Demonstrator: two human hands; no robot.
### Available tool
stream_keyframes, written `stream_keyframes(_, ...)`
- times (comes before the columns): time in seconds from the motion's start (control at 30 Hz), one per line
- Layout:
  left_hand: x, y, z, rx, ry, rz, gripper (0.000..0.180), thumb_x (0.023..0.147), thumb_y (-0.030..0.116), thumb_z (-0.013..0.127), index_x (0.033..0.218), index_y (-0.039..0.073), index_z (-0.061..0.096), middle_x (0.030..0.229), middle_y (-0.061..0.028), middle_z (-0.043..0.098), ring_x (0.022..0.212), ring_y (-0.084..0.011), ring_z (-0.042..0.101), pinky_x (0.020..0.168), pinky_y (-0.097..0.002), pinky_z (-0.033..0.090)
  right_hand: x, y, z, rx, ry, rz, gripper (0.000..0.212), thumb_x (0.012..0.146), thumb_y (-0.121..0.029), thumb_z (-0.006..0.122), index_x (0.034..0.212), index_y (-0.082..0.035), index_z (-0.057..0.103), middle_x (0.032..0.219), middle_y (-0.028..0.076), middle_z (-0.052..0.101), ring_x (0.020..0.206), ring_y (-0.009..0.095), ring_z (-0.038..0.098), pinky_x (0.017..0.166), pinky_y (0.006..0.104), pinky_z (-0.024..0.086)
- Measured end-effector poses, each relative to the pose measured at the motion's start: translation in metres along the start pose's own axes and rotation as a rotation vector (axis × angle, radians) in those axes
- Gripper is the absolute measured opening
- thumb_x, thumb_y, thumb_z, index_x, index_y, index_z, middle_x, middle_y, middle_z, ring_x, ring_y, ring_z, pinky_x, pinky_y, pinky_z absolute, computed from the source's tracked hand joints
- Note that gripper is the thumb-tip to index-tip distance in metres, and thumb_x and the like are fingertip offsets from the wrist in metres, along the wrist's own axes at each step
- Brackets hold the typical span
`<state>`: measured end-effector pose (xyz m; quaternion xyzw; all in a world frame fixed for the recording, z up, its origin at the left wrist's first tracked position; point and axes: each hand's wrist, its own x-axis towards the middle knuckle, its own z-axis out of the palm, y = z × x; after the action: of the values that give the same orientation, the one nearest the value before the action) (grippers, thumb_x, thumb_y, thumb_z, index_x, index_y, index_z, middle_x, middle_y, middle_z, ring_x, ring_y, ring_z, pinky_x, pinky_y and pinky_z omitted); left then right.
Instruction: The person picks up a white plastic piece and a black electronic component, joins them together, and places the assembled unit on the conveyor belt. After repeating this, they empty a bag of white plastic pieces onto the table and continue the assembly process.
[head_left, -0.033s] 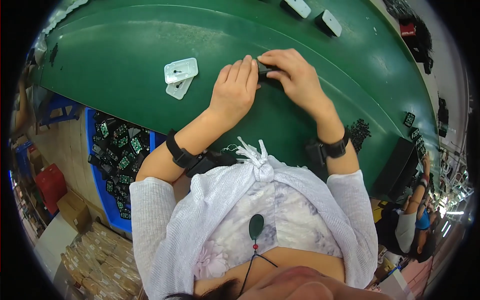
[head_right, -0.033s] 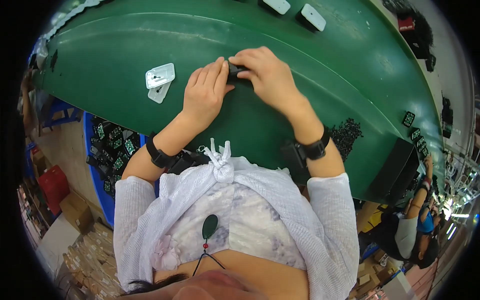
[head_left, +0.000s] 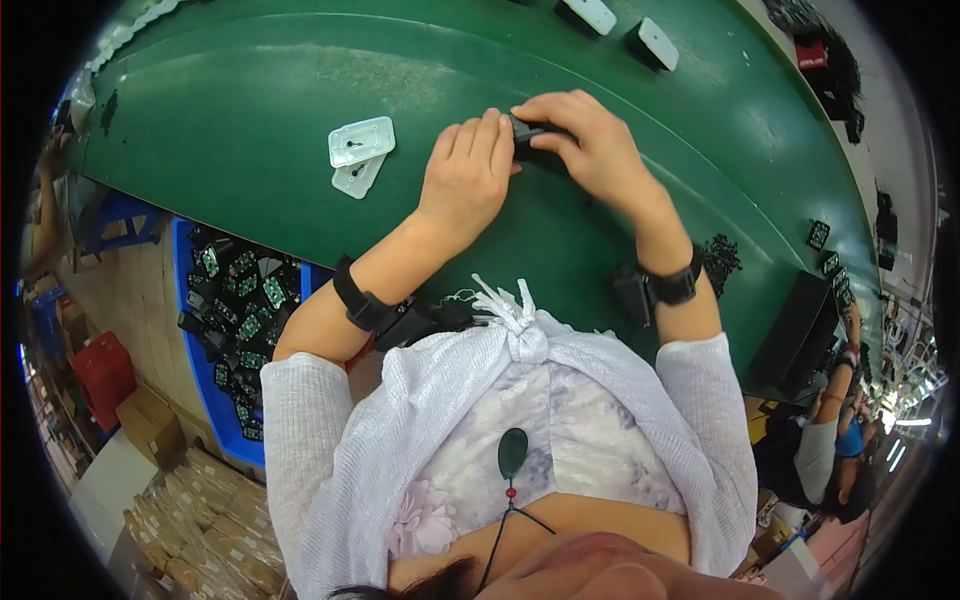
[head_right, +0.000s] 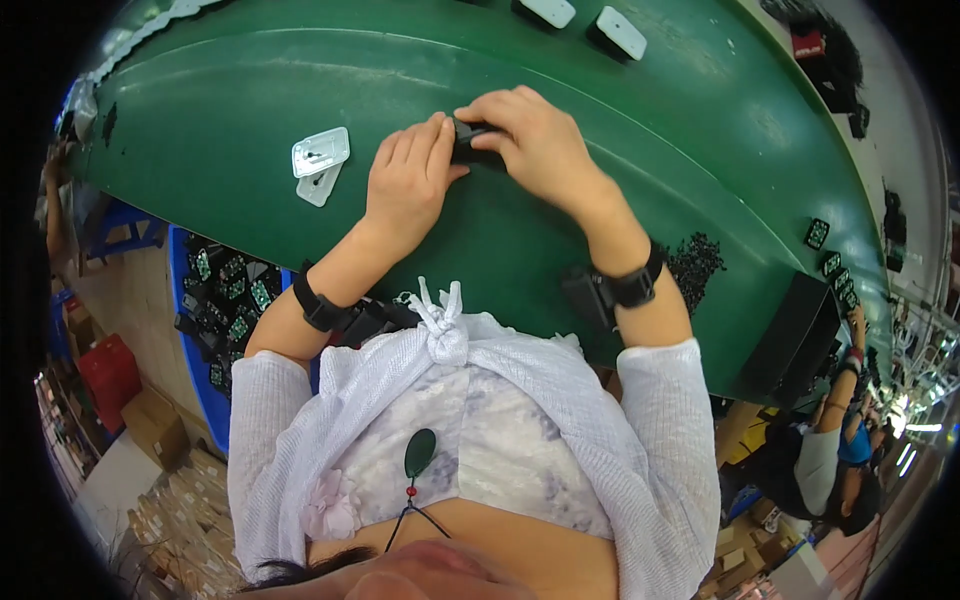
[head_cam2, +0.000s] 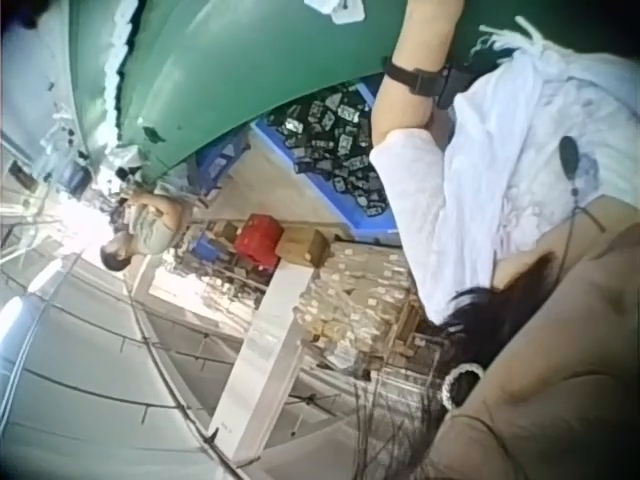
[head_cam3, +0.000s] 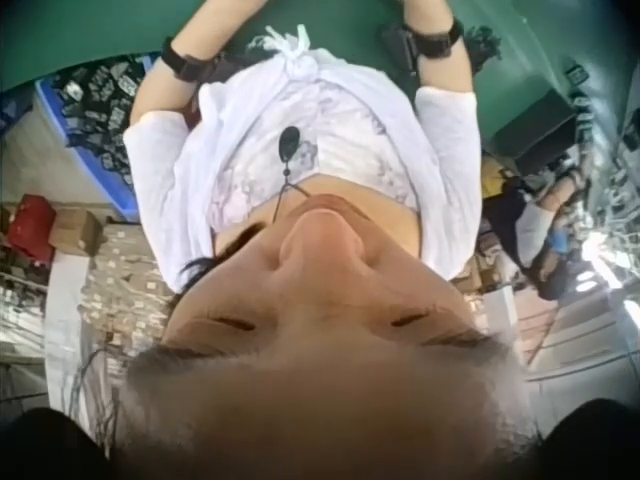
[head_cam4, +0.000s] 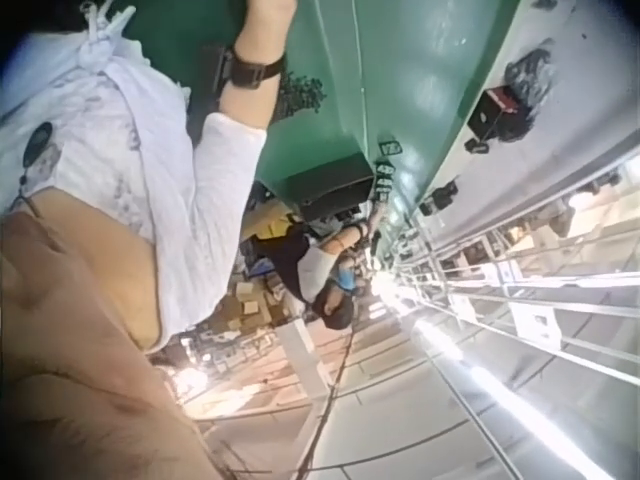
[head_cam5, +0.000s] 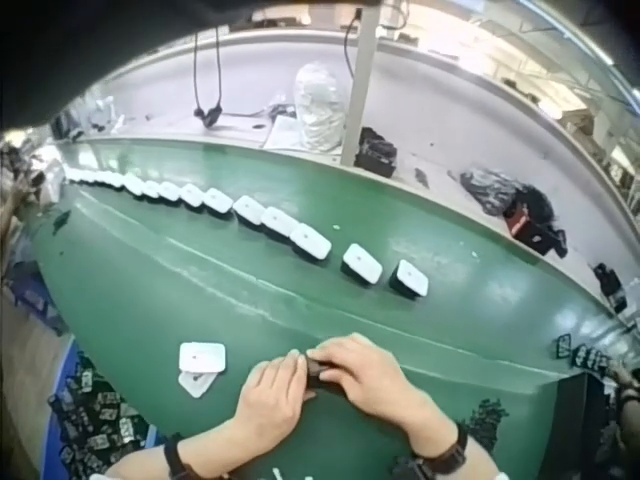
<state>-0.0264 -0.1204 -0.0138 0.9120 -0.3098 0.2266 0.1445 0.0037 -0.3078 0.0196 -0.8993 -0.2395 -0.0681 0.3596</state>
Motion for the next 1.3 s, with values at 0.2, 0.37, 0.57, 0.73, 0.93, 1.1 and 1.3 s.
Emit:
stream_keyframes(0.2, 0.02, -0.025, 0.009, -0.239, 0.058, -0.135, 0.038, 0.078, 0.017, 0.069, 0.111, 0.001, 0.059, 0.098, -0.0121, 0.065, 0.085, -0.0257, 0.063, 0.074, -0.0339, 0.05, 0.013, 0.012, -0.002, 0.614, -0.167, 0.346, 0.032, 0.093, -0.017, 0.058, 0.124, -0.006, 0.058, 0.116, 0.005, 0.062, 0.105, 0.014, 0.057, 0.092, 0.0276, 0.045)
stream_keyframes(0.37, 0.02, -0.008, -0.007, -1.202, -0.192, -0.744, 0.032, 0.091, 0.024, 0.063, 0.105, -0.005, 0.06, 0.082, -0.0112, 0.067, 0.069, -0.014, 0.065, 0.061, -0.026, 0.05, -0.009, -0.005, -0.011, 0.811, -0.098, 0.315, 0.044, 0.094, -0.019, 0.059, 0.135, -0.006, 0.049, 0.124, 0.006, 0.057, 0.112, 0.014, 0.053, 0.099, 0.0284, 0.041)
stream_keyframes(0.57, 0.022, 0.009, -0.007, -1.4, -0.211, -0.768, 0.033, 0.093, 0.024, 0.062, 0.108, -0.005, 0.058, 0.084, -0.0095, 0.067, 0.072, -0.0125, 0.064, 0.064, -0.0238, 0.05, -0.017, -0.004, -0.019, 0.843, -0.032, 0.393, 0.049, 0.09, -0.015, 0.063, 0.135, -0.005, 0.048, 0.119, 0.007, 0.058, 0.107, 0.014, 0.056, 0.095, 0.0289, 0.044)
stream_keyframes(0.73, 0.027, 0.026, 0.002, -1.553, -0.13, -0.769, 0.029, 0.095, 0.018, 0.058, 0.112, -0.005, 0.056, 0.095, -0.0107, 0.066, 0.08, -0.013, 0.064, 0.071, -0.0244, 0.051, -0.024, -0.012, -0.029, 0.884, 0.144, 0.404, 0.046, 0.087, -0.013, 0.068, 0.128, -0.002, 0.051, 0.117, 0.009, 0.058, 0.107, 0.015, 0.055, 0.094, 0.0296, 0.045)
stream_keyframes(0.93, 0.012, 0.007, -0.015, -0.951, 0.002, -0.48, 0.03, 0.089, 0.006, 0.061, 0.119, 0.001, 0.057, 0.104, -0.0108, 0.065, 0.089, -0.0181, 0.062, 0.082, -0.0302, 0.049, -0.022, 0.044, -0.094, 0.638, 0.155, 0.366, 0.041, 0.083, -0.008, 0.07, 0.122, -0.002, 0.056, 0.113, 0.007, 0.06, 0.102, 0.015, 0.057, 0.089, 0.0286, 0.047)
stream_keyframes(1.1, -0.019, -0.037, -0.035, -0.446, 0.115, -0.48, 0.026, 0.091, 0.004, 0.055, 0.117, 0.001, 0.059, 0.111, -0.0117, 0.06, 0.1, -0.0222, 0.058, 0.089, -0.0315, 0.044, -0.018, 0.101, -0.158, 0.141, 0.086, 0.484, 0.046, 0.077, -0.004, 0.069, 0.121, -0.009, 0.058, 0.106, 0.006, 0.064, 0.097, 0.016, 0.06, 0.087, 0.0307, 0.049)
stream_keyframes(1.3, -0.043, -0.066, -0.051, -0.217, 0.076, -0.682, 0.026, 0.098, 0.016, 0.05, 0.116, 0.001, 0.062, 0.111, -0.0147, 0.066, 0.098, -0.0253, 0.064, 0.088, -0.0334, 0.049, 0.008, 0.176, -0.17, 0.035, -0.387, 0.302, 0.04, 0.071, -0.006, 0.073, 0.11, -0.009, 0.064, 0.105, 0.006, 0.067, 0.099, 0.019, 0.061, 0.086, 0.0339, 0.051)
